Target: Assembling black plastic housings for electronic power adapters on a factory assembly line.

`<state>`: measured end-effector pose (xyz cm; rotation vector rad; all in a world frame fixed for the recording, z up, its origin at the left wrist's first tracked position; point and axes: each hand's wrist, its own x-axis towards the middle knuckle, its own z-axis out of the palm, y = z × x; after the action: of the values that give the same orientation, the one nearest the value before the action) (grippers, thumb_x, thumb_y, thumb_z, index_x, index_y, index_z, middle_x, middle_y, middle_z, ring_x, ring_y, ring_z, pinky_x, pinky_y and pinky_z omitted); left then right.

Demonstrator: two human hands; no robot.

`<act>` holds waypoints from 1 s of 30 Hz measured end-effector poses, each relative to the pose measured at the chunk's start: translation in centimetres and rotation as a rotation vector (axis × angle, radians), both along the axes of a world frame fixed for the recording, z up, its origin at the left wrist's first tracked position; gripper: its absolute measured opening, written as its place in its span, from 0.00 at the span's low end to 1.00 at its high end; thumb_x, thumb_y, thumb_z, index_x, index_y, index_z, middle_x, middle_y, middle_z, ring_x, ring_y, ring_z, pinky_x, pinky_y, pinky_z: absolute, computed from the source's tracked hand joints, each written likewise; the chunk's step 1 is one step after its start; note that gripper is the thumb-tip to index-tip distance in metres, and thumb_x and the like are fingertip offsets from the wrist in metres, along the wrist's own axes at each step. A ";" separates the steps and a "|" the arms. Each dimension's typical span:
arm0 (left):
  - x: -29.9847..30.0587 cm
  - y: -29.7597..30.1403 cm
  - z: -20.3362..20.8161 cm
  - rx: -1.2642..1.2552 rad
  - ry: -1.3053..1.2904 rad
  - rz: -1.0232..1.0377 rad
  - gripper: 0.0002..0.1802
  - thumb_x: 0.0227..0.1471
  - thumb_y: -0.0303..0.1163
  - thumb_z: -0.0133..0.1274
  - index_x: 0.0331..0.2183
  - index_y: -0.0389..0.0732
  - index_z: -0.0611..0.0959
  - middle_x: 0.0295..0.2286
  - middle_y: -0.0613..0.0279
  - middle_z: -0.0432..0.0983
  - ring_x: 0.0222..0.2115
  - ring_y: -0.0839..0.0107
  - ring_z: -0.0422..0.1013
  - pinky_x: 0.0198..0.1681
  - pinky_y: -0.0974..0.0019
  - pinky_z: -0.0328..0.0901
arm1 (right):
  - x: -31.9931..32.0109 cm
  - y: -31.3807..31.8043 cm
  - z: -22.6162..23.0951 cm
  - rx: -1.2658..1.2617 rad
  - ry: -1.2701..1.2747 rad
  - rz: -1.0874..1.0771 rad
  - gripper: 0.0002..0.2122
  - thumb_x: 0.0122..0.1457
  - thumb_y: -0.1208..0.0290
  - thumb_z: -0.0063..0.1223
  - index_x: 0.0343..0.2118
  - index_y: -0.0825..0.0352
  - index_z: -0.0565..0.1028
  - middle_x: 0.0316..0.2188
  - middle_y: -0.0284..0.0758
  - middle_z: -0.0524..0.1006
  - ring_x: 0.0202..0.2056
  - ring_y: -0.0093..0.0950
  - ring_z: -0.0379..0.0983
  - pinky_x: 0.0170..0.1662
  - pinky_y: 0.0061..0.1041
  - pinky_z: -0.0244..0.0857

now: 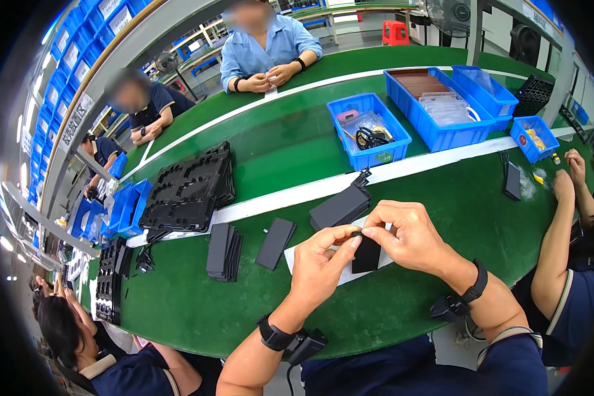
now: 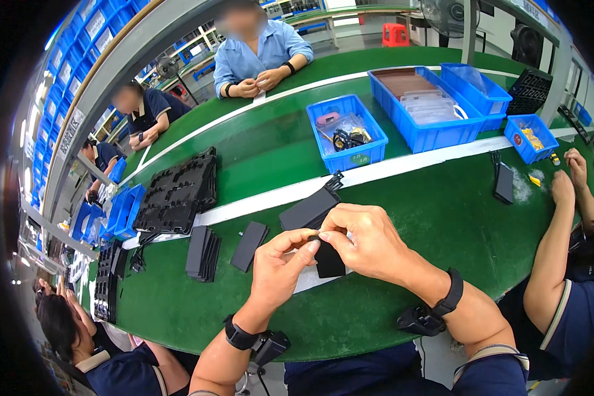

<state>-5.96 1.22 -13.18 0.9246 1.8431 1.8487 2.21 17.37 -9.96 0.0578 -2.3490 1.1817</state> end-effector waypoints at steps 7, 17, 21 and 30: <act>0.1 0.1 -0.1 0.046 -0.130 0.024 0.12 0.50 0.25 0.58 0.39 0.34 0.80 0.31 0.65 0.76 0.32 0.80 0.71 0.34 0.76 0.69 | -0.1 -0.3 -0.2 -0.302 -0.118 0.004 0.04 0.51 0.77 0.56 0.27 0.73 0.76 0.21 0.36 0.76 0.21 0.22 0.72 0.24 0.23 0.64; -0.2 -0.1 0.5 0.055 -0.187 -0.050 0.09 0.53 0.30 0.56 0.34 0.35 0.78 0.29 0.66 0.75 0.31 0.80 0.71 0.35 0.74 0.69 | 0.2 -0.6 -0.5 -0.397 -0.206 0.034 0.05 0.54 0.76 0.55 0.29 0.72 0.76 0.26 0.32 0.74 0.26 0.18 0.72 0.23 0.18 0.72; -1.6 -0.2 -1.1 0.107 -0.393 -0.242 0.10 0.54 0.33 0.55 0.34 0.37 0.79 0.28 0.68 0.74 0.29 0.80 0.71 0.31 0.74 0.68 | 0.3 -0.7 -0.6 -0.360 -0.143 0.054 0.04 0.53 0.76 0.55 0.28 0.72 0.75 0.25 0.31 0.74 0.26 0.17 0.71 0.23 0.17 0.71; -0.2 0.1 0.5 -0.058 0.675 0.147 0.11 0.46 0.27 0.59 0.36 0.39 0.83 0.26 0.56 0.79 0.26 0.68 0.73 0.29 0.69 0.67 | 0.0 -1.4 -0.9 -0.357 -0.053 -0.042 0.03 0.49 0.78 0.55 0.24 0.73 0.75 0.23 0.39 0.77 0.25 0.26 0.74 0.28 0.24 0.66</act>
<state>-6.18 1.37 -12.69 1.5679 2.3804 1.6669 2.17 16.02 -10.88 -0.1470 -2.1360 1.5774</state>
